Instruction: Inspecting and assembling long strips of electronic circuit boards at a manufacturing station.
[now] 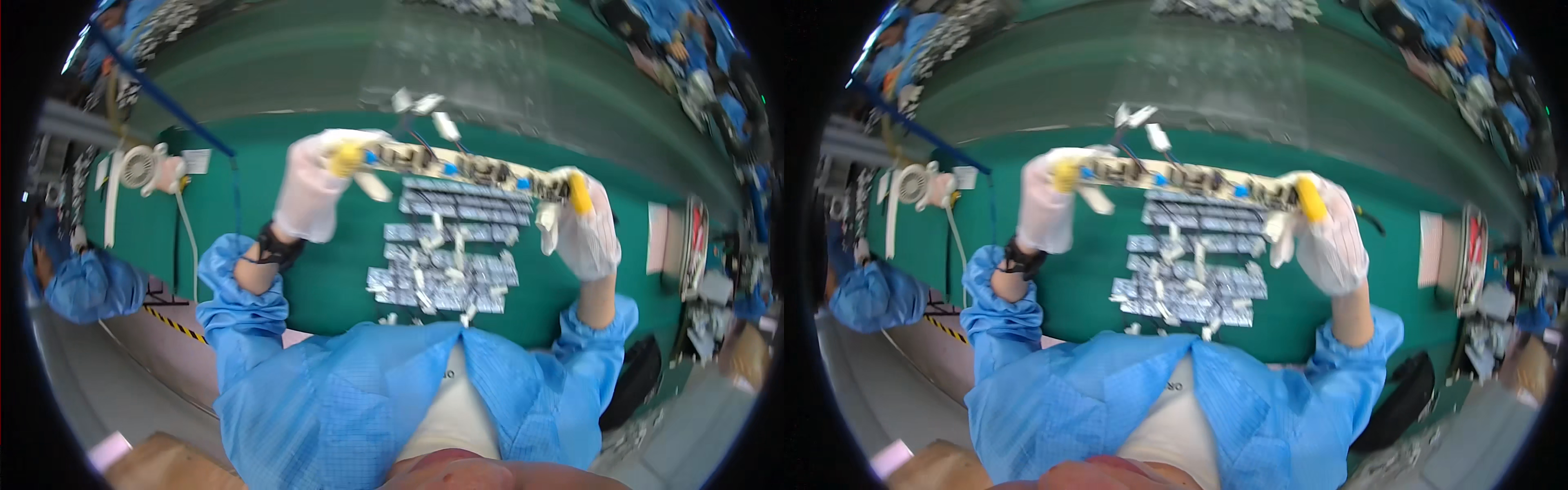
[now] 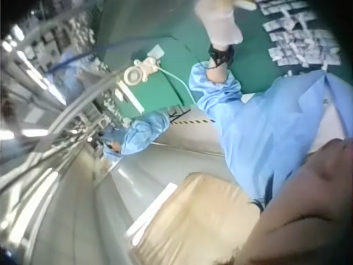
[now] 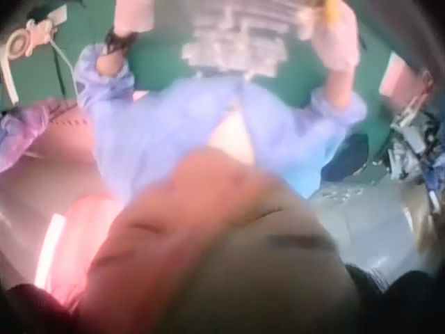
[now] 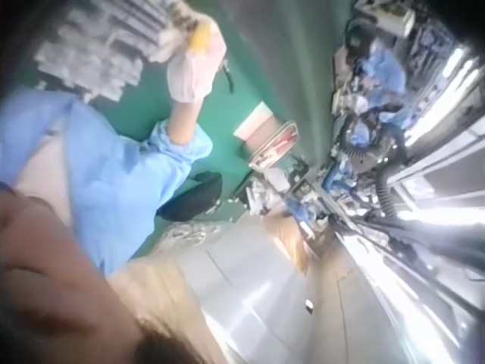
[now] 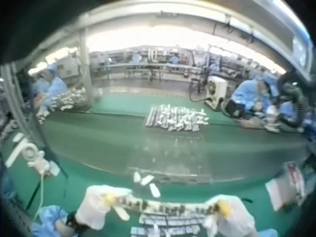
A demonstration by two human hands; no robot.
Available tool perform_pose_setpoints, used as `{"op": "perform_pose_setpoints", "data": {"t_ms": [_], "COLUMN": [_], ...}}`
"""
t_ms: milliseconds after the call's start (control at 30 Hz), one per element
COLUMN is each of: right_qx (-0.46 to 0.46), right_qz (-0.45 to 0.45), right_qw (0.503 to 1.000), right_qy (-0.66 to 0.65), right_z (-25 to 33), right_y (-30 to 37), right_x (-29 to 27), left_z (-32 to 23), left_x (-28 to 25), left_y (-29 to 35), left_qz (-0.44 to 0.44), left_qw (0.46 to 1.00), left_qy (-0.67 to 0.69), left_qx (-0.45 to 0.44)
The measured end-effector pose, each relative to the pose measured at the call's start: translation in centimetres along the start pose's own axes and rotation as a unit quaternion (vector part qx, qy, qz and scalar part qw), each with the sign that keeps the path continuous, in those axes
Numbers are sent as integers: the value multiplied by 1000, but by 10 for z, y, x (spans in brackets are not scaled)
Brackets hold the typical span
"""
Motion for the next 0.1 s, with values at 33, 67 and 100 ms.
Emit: {"op": "perform_pose_setpoints", "data": {"t_ms": [33, 67, 100], "right_qx": [14, -42, -68], "right_qz": [-6, 16, 47], "right_qw": [1000, 999, 997], "right_qy": [16, -8, -9], "right_z": [6, 3, 9], "right_y": [-5, -3, -23], "right_x": [11, 9, 20], "left_z": [-3, -12, -25], "left_x": [-1, -2, 3], "left_y": [0, -1, -2], "left_qz": [6, 12, 21], "left_qw": [997, 988, 970], "left_qy": [-65, -133, -220], "left_qx": [41, 83, 105]}}
Point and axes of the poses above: each hand's wrist, its own y-axis away from the middle knuckle, its own x-axis out of the palm, z = x × y, the point moved 3 cm from there along -y, towards the middle knuckle, and after that the axes turned 3 degrees about y, right-handed, at the moved point
